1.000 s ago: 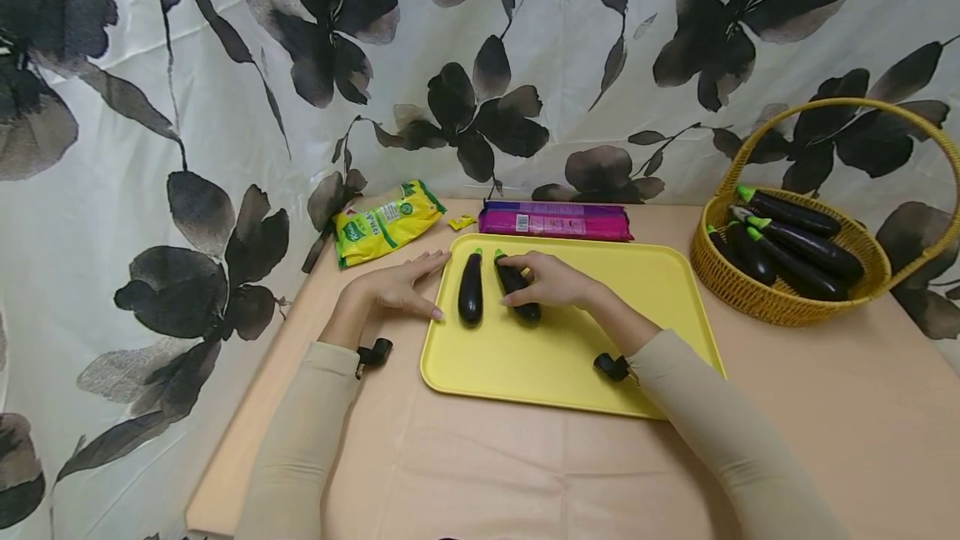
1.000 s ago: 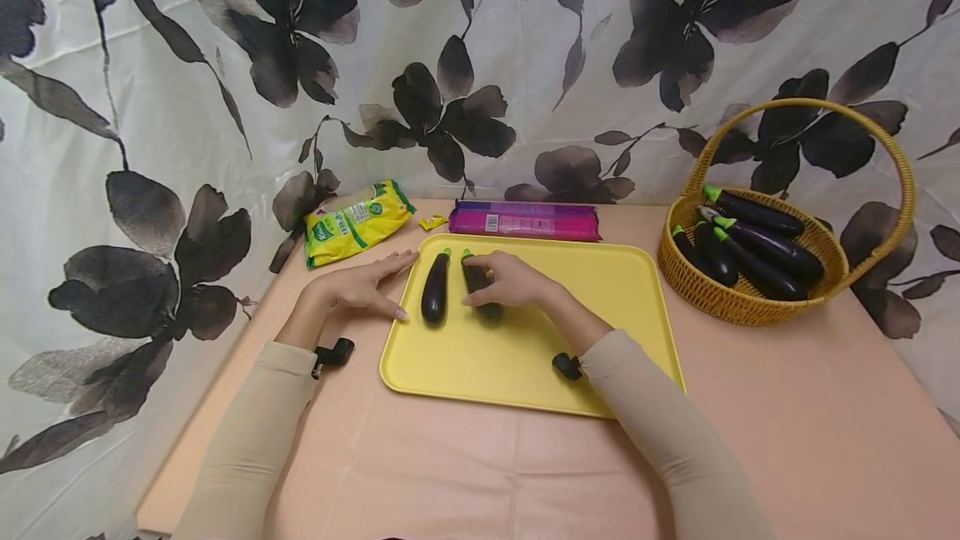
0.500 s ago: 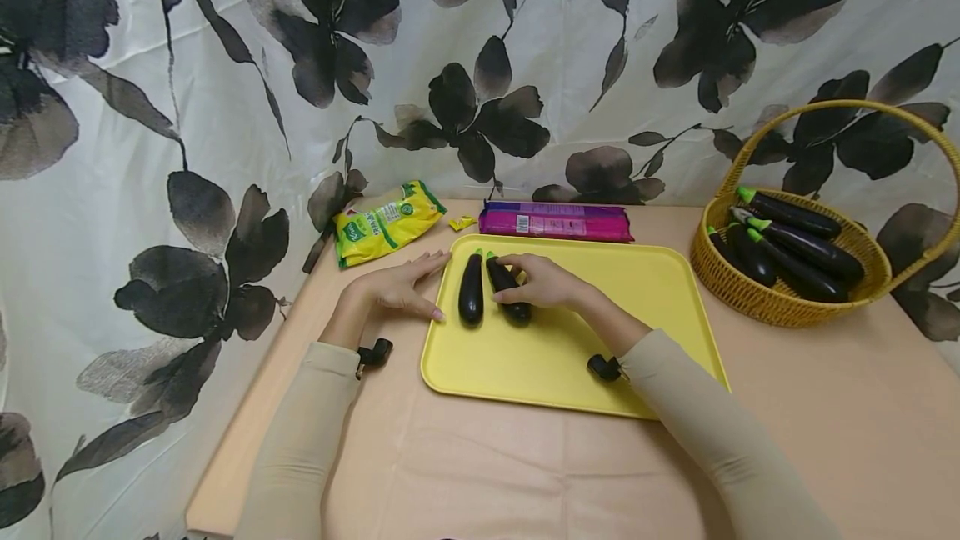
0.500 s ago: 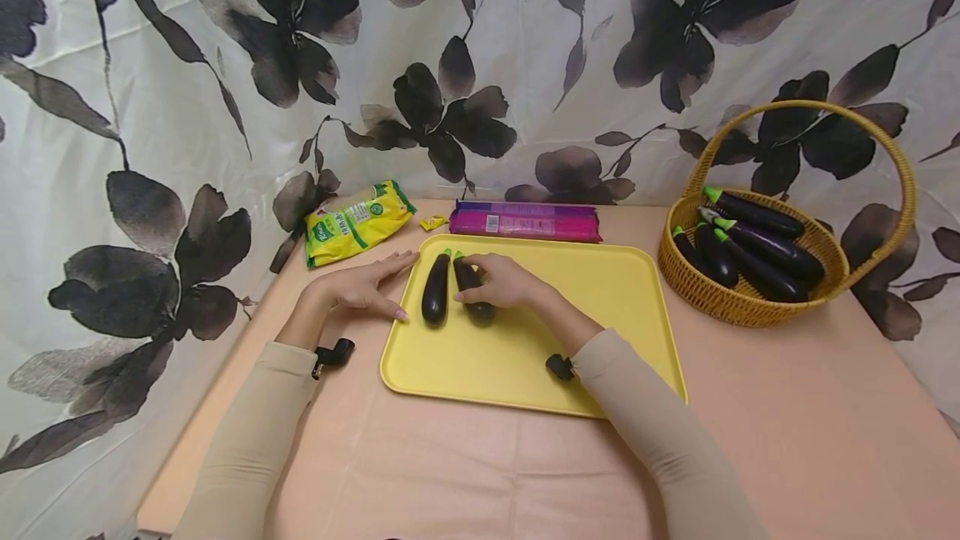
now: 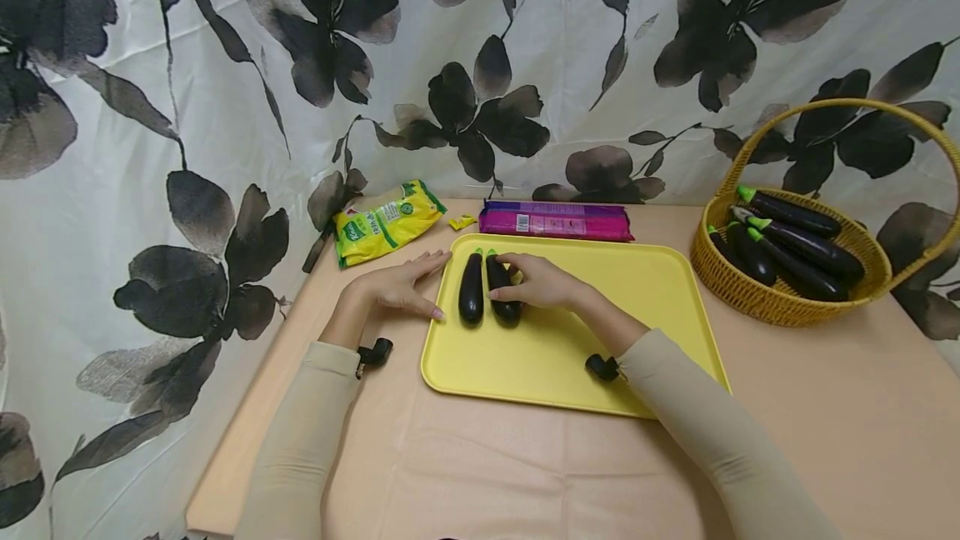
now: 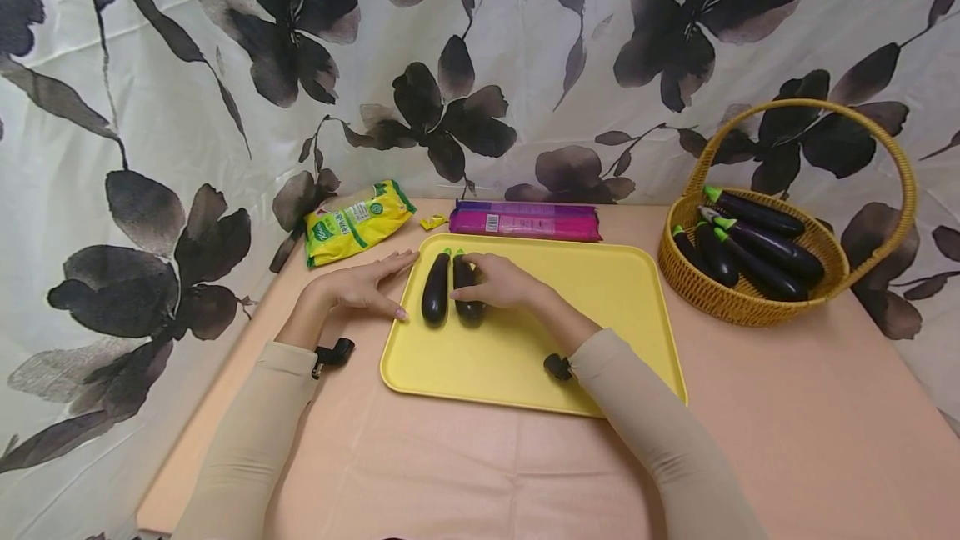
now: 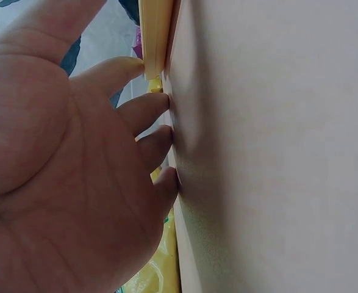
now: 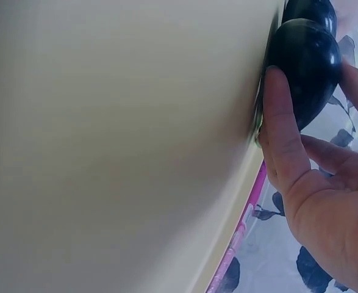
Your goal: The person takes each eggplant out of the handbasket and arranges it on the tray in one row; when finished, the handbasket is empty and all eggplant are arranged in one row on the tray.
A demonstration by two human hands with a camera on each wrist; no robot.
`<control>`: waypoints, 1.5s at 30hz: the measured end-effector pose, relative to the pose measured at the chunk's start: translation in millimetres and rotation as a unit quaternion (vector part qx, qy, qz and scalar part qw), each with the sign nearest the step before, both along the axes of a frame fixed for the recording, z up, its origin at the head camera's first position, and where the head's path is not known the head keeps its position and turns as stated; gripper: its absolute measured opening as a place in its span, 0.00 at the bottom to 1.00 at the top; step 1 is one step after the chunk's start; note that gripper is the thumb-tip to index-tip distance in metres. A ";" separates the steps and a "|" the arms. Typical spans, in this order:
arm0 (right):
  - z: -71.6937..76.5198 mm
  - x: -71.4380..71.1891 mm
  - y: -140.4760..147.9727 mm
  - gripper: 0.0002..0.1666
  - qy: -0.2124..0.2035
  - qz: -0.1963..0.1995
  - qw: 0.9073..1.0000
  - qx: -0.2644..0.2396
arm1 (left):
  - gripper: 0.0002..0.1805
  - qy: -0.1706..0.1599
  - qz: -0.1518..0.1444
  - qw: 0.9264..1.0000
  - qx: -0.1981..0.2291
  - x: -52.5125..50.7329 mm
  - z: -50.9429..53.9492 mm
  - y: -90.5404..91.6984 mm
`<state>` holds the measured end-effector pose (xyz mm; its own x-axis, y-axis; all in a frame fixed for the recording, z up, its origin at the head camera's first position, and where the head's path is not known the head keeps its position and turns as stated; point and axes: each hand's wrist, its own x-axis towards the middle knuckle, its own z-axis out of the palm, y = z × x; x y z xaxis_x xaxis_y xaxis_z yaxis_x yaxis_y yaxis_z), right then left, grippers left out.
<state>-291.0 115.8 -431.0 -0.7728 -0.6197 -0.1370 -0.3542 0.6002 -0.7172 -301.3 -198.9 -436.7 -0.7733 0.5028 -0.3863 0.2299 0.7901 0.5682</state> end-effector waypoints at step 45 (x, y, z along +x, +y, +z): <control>88.6 38.4 205.9 0.42 0.227 -0.286 0.928 -0.072 | 0.70 0.003 -0.006 1.000 -0.005 0.0 0.1 0.4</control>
